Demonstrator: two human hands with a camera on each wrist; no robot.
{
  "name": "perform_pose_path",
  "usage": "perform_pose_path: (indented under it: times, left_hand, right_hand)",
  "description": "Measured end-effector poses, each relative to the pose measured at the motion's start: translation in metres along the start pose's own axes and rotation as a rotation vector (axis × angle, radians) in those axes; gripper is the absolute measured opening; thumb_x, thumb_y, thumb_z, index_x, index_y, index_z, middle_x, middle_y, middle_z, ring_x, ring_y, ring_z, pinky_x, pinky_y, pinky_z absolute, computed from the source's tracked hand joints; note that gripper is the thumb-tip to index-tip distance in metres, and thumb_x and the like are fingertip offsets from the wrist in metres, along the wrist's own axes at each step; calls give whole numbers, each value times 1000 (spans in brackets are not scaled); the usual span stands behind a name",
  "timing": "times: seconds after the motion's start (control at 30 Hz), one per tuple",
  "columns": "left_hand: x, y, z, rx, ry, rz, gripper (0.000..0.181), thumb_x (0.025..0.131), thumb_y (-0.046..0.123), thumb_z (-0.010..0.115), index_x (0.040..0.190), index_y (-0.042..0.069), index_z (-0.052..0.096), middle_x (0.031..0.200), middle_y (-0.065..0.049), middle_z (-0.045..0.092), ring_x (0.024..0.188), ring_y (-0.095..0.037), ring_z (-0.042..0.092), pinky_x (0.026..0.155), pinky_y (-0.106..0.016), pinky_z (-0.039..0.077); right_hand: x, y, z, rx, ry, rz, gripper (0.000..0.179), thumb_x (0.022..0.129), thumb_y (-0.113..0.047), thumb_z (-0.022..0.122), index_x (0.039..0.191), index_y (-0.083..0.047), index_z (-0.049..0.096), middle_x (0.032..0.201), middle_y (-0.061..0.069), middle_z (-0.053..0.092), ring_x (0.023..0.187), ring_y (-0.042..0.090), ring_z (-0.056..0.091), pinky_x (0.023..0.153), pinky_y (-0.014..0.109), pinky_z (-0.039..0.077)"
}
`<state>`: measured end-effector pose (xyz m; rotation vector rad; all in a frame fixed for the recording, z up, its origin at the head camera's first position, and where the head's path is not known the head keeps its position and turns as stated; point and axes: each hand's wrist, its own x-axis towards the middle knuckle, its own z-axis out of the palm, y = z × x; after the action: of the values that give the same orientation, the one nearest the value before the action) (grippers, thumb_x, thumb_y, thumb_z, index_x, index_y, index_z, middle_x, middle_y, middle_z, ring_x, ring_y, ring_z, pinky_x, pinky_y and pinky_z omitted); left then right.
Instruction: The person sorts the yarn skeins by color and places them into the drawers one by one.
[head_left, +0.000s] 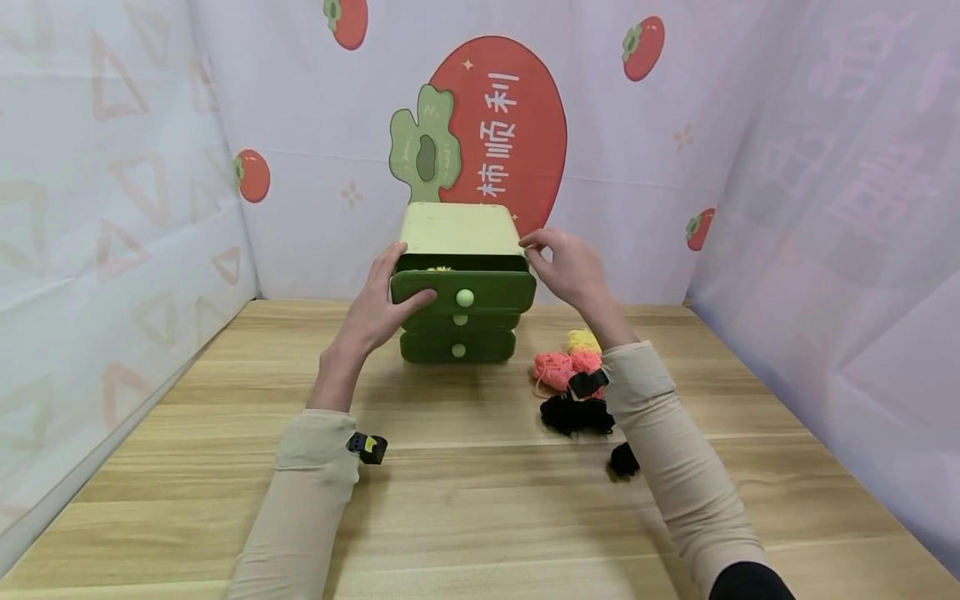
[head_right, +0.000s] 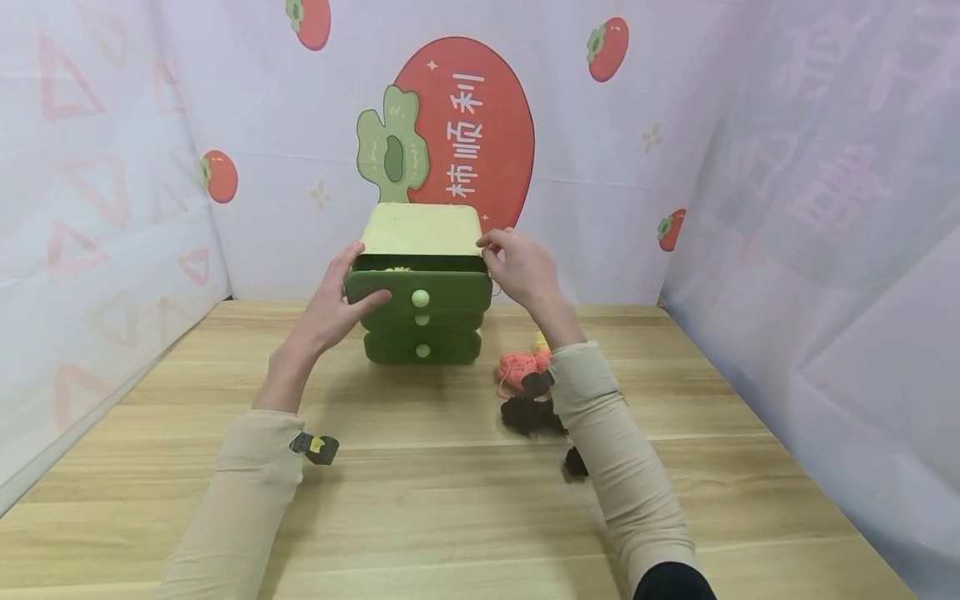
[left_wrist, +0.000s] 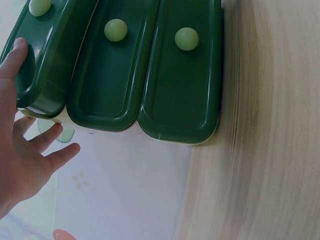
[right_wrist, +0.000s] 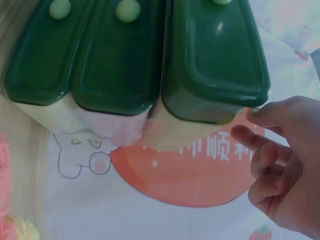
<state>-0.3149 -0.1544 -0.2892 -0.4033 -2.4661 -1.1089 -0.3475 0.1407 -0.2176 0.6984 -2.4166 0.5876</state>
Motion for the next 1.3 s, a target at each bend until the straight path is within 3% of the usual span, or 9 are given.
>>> perform_pose_path:
  times: [0.23, 0.43, 0.6, 0.83, 1.3]
  left_hand:
    - [1, -1, 1, -16, 11, 4, 90, 77, 64, 63, 148, 42, 12, 153, 20, 10, 141, -16, 20, 108, -53, 27]
    - [0, -1, 2, -21, 6, 2, 89, 77, 64, 63, 147, 44, 12, 153, 21, 10, 141, -16, 19, 108, -53, 27]
    - [0, -1, 3, -26, 11, 2, 89, 76, 65, 63, 147, 44, 12, 153, 22, 10, 141, -15, 19, 108, -53, 28]
    - [-1, 0, 2, -24, 12, -6, 90, 77, 65, 63, 148, 42, 12, 152, 23, 9, 141, -16, 19, 108, -54, 28]
    - [-1, 0, 2, -29, 11, -5, 89, 77, 64, 63, 147, 44, 12, 152, 24, 9, 141, -14, 18, 109, -53, 26]
  right_hand:
    - [-4, 19, -1, -7, -24, 52, 20, 93, -20, 56, 105, -17, 70, 106, 2, 67, 92, 19, 60, 71, 38, 48]
    - [-9, 33, 0, -11, -105, 110, 22, 92, -20, 55, 108, -16, 70, 105, 5, 68, 101, 22, 59, 70, 40, 48]
    - [-12, 46, 3, -20, -155, 133, 23, 92, -21, 55, 108, -16, 70, 103, 6, 68, 95, 22, 60, 65, 38, 46]
    - [-18, 61, 4, -30, -232, 167, 25, 90, -25, 58, 111, -16, 68, 102, 8, 69, 94, 24, 60, 69, 41, 47]
    - [-35, 89, 13, -39, -484, 192, 32, 89, -26, 63, 118, -12, 64, 104, 12, 68, 89, 24, 64, 71, 39, 50]
